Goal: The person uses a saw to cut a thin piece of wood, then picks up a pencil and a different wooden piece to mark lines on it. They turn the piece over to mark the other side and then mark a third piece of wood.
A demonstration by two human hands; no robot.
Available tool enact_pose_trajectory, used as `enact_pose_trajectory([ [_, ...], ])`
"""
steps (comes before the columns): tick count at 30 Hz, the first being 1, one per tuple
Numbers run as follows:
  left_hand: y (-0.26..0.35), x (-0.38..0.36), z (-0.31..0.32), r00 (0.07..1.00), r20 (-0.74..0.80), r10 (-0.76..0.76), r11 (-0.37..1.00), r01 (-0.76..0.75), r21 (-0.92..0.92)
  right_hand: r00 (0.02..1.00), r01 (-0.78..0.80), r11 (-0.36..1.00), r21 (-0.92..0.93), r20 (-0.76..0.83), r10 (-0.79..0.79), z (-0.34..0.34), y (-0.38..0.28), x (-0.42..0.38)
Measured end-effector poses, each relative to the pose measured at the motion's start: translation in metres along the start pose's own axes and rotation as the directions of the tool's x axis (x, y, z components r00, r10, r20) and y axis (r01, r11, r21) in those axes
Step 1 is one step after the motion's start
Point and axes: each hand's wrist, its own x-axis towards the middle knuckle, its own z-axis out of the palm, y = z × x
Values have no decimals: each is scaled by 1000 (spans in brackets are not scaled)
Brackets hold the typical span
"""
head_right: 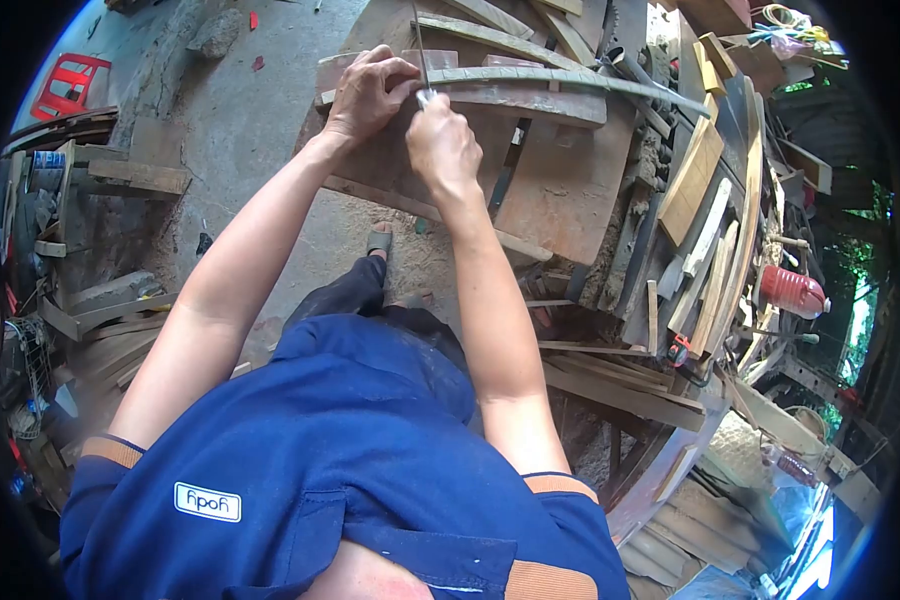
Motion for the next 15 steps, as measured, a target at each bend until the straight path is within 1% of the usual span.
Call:
enact_pose_trajectory([
  [1,-2,4,-2,1000,9,11,1000,-11,-3,999,30,1000,7,10,-30,-4,0,-8],
  [2,-1,4,-2,1000,1,-4,1000,4,-4,999,-15,1000,-1,34,15,-8,3,-23],
  [4,0,2,0,1000,-3,-22,1000,22,2,999,-23,1000,-15,39,24,-7,9,-38],
  [6,-3,3,1,1000,-20,14,1000,-15,-2,1000,9,1000,-11,4,-9,-6,6,-20],
  [7,-4,3,1,1000,-12,23,1000,-23,-3,1000,0,1000,-13,17,0,-8,-1,-5],
  [8,-2,4,1,1000,-12,29,1000,-29,-1,1000,9,1000,-1,-3,-9,-5,-4,7],
  [10,0,3,-1,1000,9,-10,1000,10,-7,1000,0,1000,-25,-20,-1,0,-6,9],
  [11,1,4,-2,1000,23,-18,1000,18,-9,1000,12,1000,-5,-16,-13,0,-1,1],
  [12,0,6,-3,1000,12,-16,1000,16,-4,1000,29,999,15,-11,-29,1,6,-12],
  [13,1,4,-3,1000,4,-18,1000,18,-1,1000,-11,1000,20,23,10,-3,9,-26],
  [15,1,2,-1,1000,-16,-6,1000,7,3,1000,-8,1000,4,27,8,-4,8,-28],
])
